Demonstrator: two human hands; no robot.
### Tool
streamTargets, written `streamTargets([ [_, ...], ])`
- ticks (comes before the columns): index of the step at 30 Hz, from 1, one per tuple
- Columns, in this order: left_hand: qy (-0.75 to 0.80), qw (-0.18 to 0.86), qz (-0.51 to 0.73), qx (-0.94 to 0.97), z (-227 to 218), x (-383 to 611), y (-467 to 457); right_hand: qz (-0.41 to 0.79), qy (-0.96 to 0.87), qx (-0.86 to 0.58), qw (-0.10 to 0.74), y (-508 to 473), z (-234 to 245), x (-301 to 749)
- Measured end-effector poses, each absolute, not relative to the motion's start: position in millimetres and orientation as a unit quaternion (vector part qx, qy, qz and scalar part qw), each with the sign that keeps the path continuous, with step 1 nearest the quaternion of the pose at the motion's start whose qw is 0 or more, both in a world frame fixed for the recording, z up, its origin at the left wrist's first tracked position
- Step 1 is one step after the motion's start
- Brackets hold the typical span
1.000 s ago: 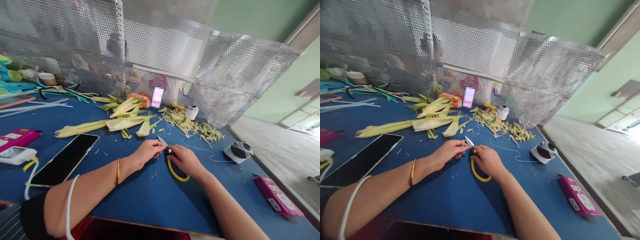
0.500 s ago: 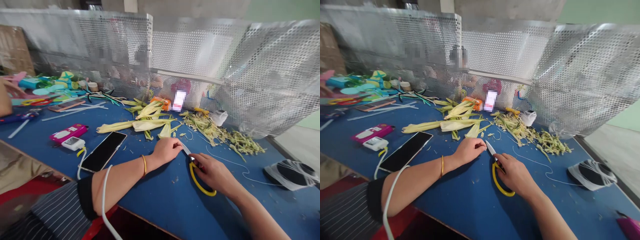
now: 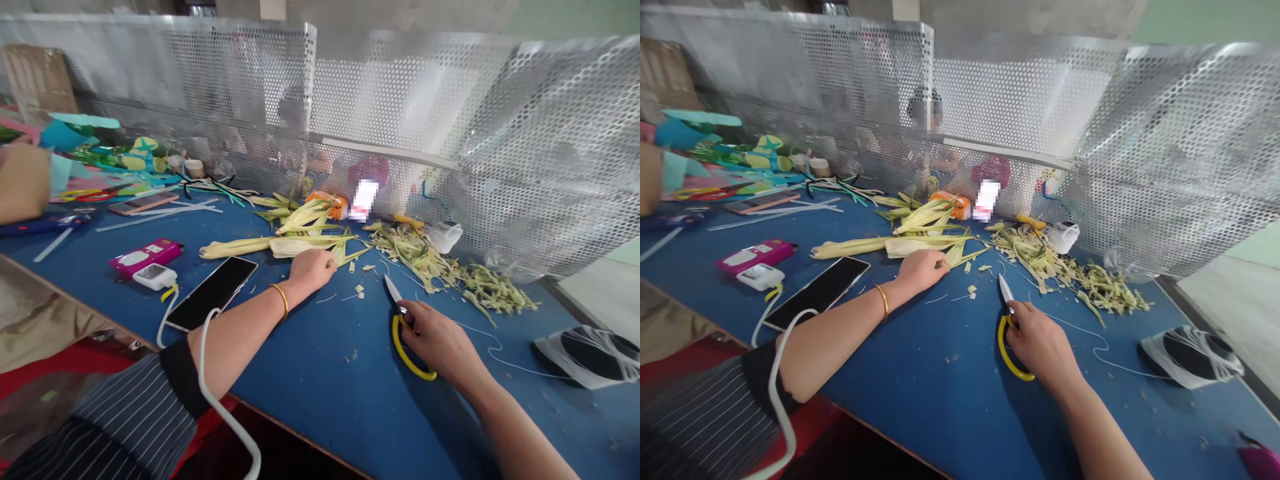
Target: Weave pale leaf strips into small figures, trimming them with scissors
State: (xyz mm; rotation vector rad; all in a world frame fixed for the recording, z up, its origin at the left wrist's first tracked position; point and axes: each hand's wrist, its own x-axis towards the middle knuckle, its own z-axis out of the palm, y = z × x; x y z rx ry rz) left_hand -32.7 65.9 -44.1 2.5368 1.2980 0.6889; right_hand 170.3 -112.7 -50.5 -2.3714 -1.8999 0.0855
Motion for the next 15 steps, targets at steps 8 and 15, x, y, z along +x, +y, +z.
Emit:
streamTargets([
  [8, 0.528, 0.032, 0.353, 0.772, -39, -47, 90, 0.023, -0.644, -0.763, 0.047, -113, -52, 175],
  [15, 0.315, 0.021, 0.225, 0.922, -38, -35, 67, 0.009, -0.664, -0.744, 0.080, -114, -58, 182],
])
